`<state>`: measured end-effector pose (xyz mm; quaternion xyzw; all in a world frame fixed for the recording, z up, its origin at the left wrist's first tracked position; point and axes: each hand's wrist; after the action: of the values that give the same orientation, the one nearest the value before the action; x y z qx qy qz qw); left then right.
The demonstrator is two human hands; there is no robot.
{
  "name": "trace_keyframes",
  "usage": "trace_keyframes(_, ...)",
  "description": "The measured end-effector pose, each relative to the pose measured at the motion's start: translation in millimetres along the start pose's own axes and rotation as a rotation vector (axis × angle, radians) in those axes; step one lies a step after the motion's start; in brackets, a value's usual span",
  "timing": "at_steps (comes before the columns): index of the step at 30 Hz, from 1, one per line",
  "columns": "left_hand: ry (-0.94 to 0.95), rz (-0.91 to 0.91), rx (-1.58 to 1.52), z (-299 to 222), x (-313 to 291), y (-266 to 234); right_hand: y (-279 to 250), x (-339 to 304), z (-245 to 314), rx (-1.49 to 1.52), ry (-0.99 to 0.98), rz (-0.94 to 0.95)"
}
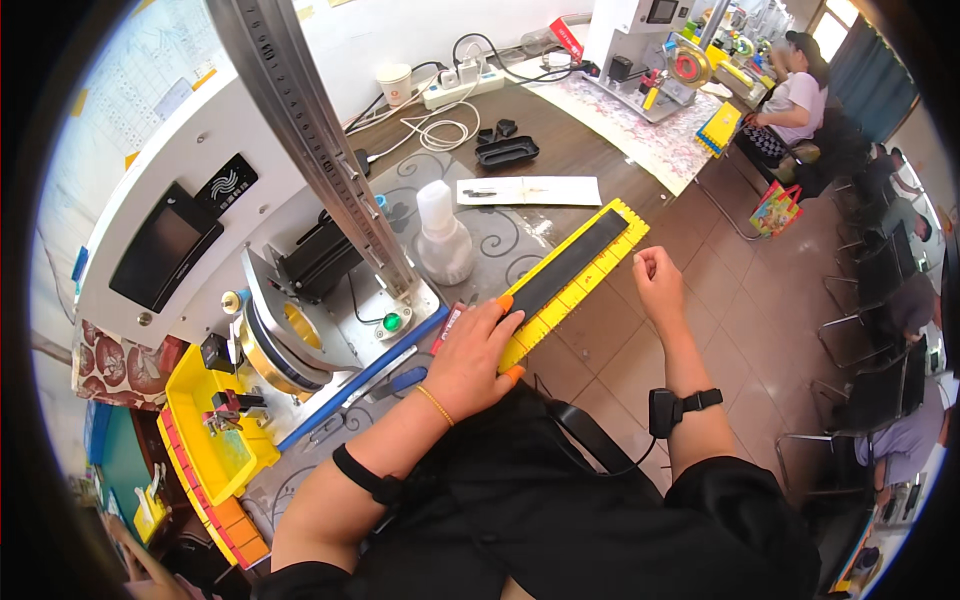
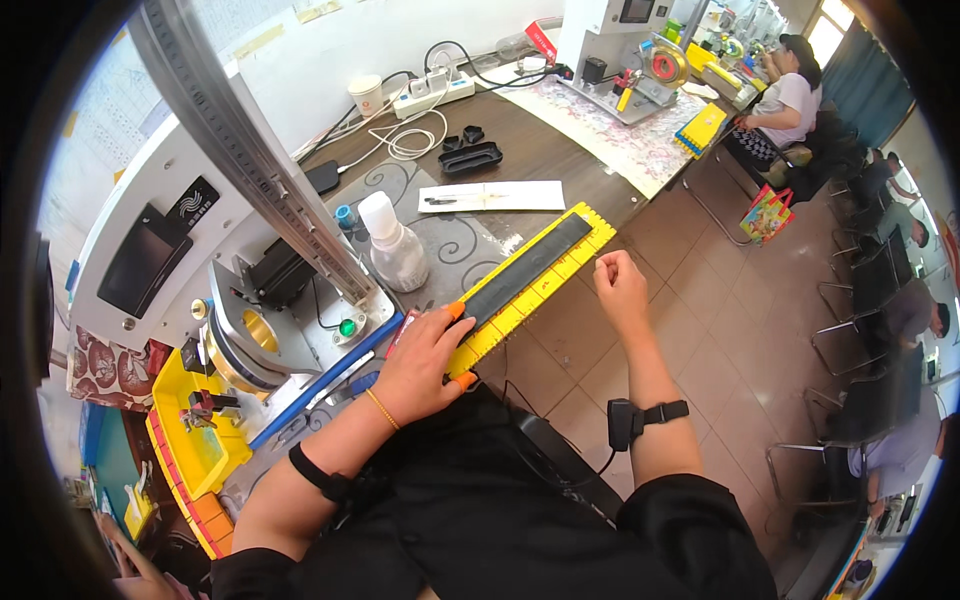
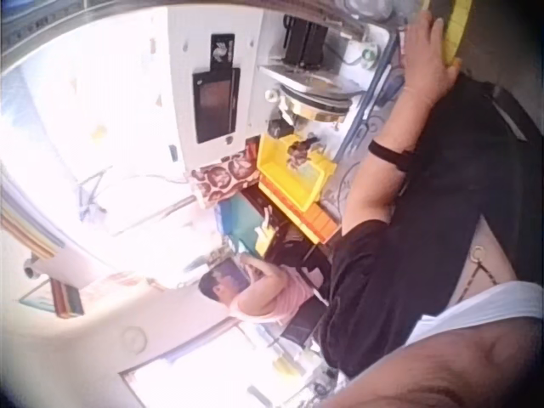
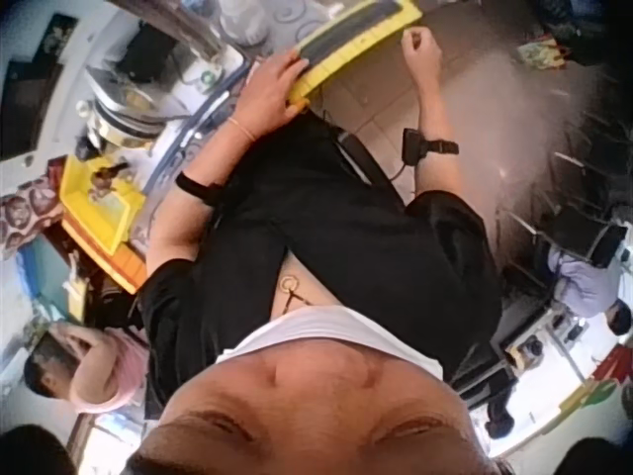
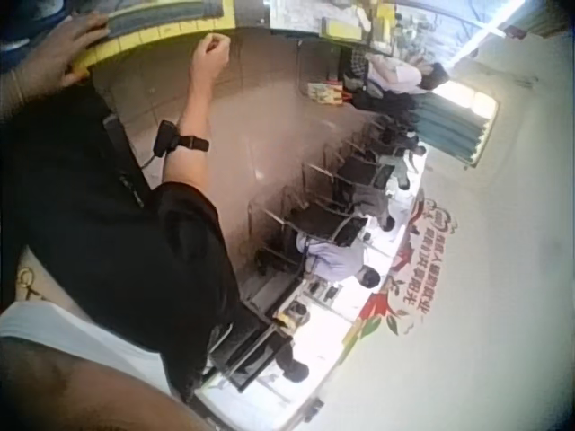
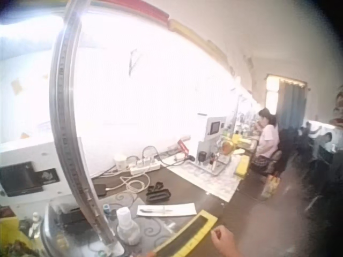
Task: The person assembles small electronic components using an automated assembly machine and applies adhesive with a glue bottle.
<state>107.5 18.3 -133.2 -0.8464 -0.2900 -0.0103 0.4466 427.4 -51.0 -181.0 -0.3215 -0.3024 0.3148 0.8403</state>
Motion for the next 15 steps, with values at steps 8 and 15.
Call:
trace_keyframes(8, -0.063, 0.055, -0.034, -4.6, 9.1, -5.8, 20.4, 9.7, -8.2, 0.024, -0.003, -0.052)
trace_keyframes(15, -0.09, 0.081, -0.015, -5.9, 12.6, -10.6, 15.5, 14.2, -1.6, -0.188, -0.042, 0.07)
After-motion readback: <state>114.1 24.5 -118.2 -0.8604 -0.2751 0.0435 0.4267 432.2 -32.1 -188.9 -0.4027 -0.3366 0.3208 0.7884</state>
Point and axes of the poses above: each hand's wrist, its own x-axis towards the middle knuckle, its own y-axis out of the palm, z = x × y, and after that the axes turned 11 degrees about -x, right-handed
